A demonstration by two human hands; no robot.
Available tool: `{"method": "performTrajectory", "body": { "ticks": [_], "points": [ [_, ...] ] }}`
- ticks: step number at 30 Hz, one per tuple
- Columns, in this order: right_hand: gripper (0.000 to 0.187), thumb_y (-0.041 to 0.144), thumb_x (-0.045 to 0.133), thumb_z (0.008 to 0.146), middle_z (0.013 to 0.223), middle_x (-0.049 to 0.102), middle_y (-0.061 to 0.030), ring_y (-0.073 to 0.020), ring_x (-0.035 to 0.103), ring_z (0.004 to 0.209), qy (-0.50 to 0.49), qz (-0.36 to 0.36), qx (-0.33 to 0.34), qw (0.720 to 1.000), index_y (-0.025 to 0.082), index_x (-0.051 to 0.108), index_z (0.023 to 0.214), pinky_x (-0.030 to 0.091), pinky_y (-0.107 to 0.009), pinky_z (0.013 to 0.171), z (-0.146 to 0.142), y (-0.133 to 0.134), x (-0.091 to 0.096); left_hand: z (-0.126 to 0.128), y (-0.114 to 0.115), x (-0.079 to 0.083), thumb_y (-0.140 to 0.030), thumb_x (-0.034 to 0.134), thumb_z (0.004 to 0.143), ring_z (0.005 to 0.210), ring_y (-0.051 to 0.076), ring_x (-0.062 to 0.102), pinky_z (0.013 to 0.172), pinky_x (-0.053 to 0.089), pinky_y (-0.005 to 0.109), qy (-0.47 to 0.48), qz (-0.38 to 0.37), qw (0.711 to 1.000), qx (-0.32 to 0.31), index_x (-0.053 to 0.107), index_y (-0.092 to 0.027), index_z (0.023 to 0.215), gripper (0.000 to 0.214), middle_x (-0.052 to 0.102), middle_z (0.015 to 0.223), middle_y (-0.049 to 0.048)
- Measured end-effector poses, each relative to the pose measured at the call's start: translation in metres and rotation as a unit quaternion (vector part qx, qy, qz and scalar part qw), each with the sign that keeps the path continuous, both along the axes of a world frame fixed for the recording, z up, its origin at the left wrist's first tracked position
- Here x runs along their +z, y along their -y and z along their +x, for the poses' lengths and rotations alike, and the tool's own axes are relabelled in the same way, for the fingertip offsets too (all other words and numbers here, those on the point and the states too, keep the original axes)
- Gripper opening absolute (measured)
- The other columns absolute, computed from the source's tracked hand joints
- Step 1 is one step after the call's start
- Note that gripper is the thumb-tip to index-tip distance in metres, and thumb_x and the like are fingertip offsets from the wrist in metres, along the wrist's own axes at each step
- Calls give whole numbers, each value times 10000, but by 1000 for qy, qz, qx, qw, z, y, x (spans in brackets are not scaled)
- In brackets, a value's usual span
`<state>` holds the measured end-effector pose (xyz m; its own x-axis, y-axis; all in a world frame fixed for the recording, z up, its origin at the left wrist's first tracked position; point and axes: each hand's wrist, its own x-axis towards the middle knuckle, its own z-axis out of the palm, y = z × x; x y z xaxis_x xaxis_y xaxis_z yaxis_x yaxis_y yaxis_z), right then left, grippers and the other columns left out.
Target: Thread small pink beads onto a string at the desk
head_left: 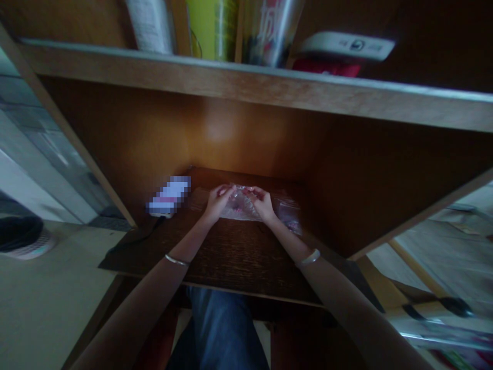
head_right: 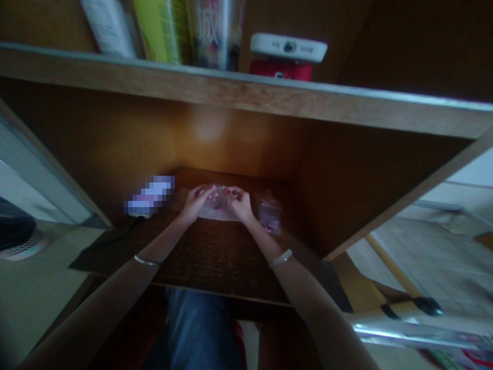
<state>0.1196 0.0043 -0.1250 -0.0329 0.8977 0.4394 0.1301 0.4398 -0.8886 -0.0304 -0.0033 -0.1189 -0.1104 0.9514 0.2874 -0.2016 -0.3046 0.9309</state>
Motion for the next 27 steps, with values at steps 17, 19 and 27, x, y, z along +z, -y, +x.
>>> {"method": "performTrajectory", "body": {
  "ticks": [17,19,27],
  "points": [
    [193,394,577,796,823,681,-17,-161,630,773,58,31,1,998,212,639,817,487,-308,761,-2,2,1,-1,3,-1,-365,602,799,680,142,567,635,428,238,-157,117,981,0,641,-175,765,197,630,712,8],
    [184,392,573,798,808,674,-9,-157,627,764,64,30,0,998,218,631,813,489,-302,751,-3,5,2,-1,3,-1,-351,591,808,676,141,565,644,430,242,-173,133,976,0,636,-177,769,184,631,716,9],
    [291,481,584,781,625,557,32,-108,537,581,26,-9,43,999,210,536,687,450,-236,577,-10,9,17,5,12,7,-305,601,783,663,142,589,646,457,252,-137,120,983,8,636,-178,753,134,649,712,10]
  ]
}}
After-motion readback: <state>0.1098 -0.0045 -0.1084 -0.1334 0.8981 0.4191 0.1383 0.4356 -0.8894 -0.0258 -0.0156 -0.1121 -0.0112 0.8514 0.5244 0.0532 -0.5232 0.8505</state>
